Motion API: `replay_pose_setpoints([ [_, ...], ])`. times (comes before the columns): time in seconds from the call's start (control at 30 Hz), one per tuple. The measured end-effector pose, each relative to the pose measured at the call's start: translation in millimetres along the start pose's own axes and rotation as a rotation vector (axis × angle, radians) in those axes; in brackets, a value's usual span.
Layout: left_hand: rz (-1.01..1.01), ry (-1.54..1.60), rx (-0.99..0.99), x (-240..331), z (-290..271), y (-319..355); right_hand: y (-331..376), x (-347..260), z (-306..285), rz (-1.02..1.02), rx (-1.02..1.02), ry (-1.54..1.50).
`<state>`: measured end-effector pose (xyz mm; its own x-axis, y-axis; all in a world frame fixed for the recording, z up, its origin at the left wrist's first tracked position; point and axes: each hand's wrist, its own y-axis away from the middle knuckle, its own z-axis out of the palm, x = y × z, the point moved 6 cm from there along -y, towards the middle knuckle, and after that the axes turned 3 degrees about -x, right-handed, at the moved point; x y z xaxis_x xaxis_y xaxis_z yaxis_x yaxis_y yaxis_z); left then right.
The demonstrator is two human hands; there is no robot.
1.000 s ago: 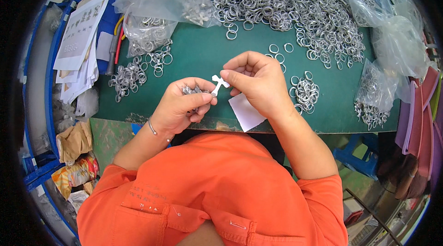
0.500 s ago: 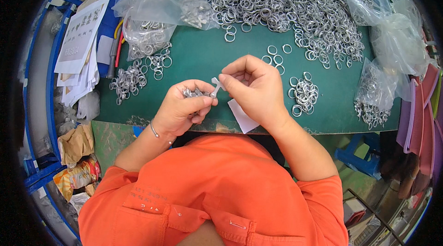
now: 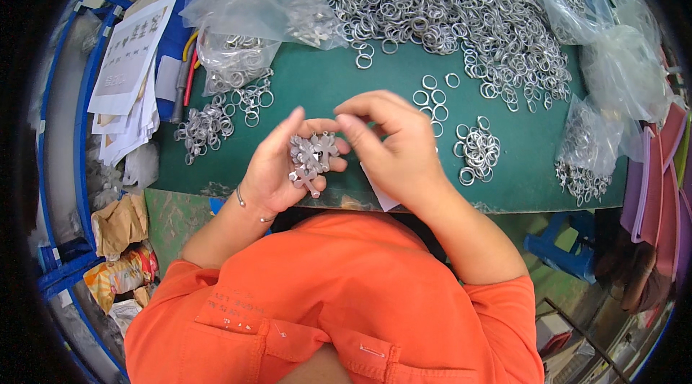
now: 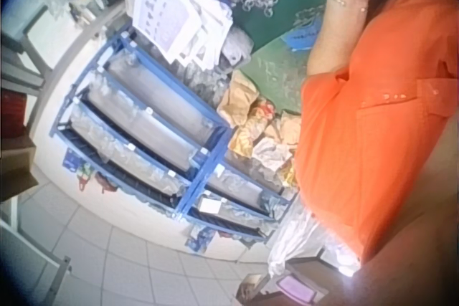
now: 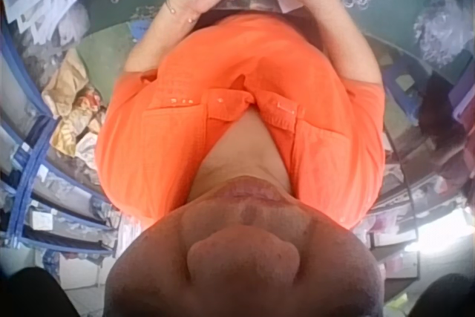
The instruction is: The person empties a bag of cross-shaped charms and small rings onto a table, gathers a group of them into a pile, and then places them one by one into a plastic bag. They then write on a small piece of paper with a pen before placing the paper into the bag.
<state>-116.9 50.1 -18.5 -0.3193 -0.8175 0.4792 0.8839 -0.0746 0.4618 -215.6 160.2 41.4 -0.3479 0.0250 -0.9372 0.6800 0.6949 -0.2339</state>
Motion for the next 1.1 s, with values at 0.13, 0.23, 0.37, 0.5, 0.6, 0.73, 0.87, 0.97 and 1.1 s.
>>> replay_pose_setpoints([
  [0.13, 0.153, -0.02, -0.088, 27, 4, 7, 7, 9, -30, 0.141, 0.126, -0.07],
  [0.23, 0.456, -0.09, -0.094, 96, 38, 21, 26, 20, -53, 0.197, 0.242, -0.173],
  [0.37, 0.825, -0.306, -0.267, 189, 86, 26, 49, 16, -72, 0.199, 0.311, -0.18],
  [0.5, 0.975, -1.247, 0.205, 231, 105, -5, 67, 7, -83, 0.153, 0.346, -0.147],
  [0.6, 0.838, -1.742, 0.316, 236, 97, -34, 77, 6, -93, 0.15, 0.367, -0.105],
  [0.73, 0.347, -2.073, 0.281, 219, 102, -64, 89, 10, -102, 0.201, 0.41, -0.093],
  [0.87, 0.188, -1.854, 0.187, 222, 70, -82, 84, 8, -101, 0.196, 0.314, 0.063],
  [0.97, 0.32, -1.92, 0.255, 226, 79, -80, 82, 3, -93, 0.142, 0.212, 0.256],
  [1.1, 0.897, -1.957, 0.173, 221, 123, -56, 72, 4, -70, 0.225, 0.003, 0.585],
])
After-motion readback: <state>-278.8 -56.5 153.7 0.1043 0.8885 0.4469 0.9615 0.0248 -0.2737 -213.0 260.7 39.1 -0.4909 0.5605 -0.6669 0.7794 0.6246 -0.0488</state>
